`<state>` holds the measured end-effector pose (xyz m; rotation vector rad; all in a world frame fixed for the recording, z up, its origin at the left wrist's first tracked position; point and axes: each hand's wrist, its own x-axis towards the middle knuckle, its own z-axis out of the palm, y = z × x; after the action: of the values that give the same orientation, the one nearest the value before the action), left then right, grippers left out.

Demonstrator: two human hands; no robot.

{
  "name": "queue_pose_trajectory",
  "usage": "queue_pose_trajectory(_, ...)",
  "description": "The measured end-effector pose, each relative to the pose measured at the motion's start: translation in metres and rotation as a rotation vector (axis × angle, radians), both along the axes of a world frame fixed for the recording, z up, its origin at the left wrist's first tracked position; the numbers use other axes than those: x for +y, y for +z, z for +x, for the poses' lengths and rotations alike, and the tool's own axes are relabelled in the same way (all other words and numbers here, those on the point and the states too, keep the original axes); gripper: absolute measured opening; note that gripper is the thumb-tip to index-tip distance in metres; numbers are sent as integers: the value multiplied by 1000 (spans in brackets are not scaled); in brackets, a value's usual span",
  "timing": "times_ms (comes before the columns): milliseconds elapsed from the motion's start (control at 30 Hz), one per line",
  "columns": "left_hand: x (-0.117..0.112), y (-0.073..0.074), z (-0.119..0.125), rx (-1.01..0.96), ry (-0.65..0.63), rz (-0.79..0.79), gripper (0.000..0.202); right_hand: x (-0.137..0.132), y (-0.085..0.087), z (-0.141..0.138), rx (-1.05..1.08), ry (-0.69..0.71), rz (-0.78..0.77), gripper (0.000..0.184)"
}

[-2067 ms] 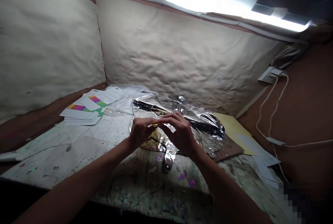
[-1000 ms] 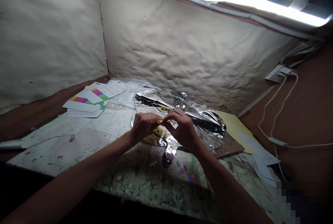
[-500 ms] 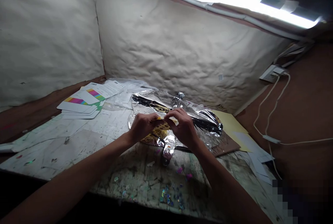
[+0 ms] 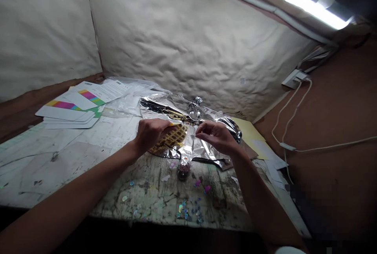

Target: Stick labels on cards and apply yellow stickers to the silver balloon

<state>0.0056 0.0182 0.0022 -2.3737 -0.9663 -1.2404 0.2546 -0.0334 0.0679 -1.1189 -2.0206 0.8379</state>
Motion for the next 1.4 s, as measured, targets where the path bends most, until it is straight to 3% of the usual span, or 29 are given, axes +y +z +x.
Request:
queue_pose_trajectory(167,0,4,-4,-56,-178,78,13,23,-33,16,-32,243,-553,32)
queue_pose_trajectory(300,-7,12,-4,-151,-235,139,15,37,-48,18,-68,323,-735,30)
queue_pose_trajectory(500,3,3,0,37,-187,50,15,47,-45,17,-154,381,-777,28)
queue_pose_trajectory(667,10,-8,6,440,-89,-217,14,50,-49,19,-180,360,-783,30)
queue_pose_trajectory(767,7,-8,10,564,-71,-357,12,50,-51,19,-175,366,-790,29)
queue_pose_trajectory(1033,6,-8,11,532,-97,-424,14,49,-51,12,-267,331,-772,20)
queue_pose_trajectory(1267,7,-8,10,537,-102,-421,14,35,-46,-1,-455,195,-552,6)
queue_pose_trajectory(1400,5,-5,10,538,-98,-443,16,27,-45,-7,-564,105,-398,7)
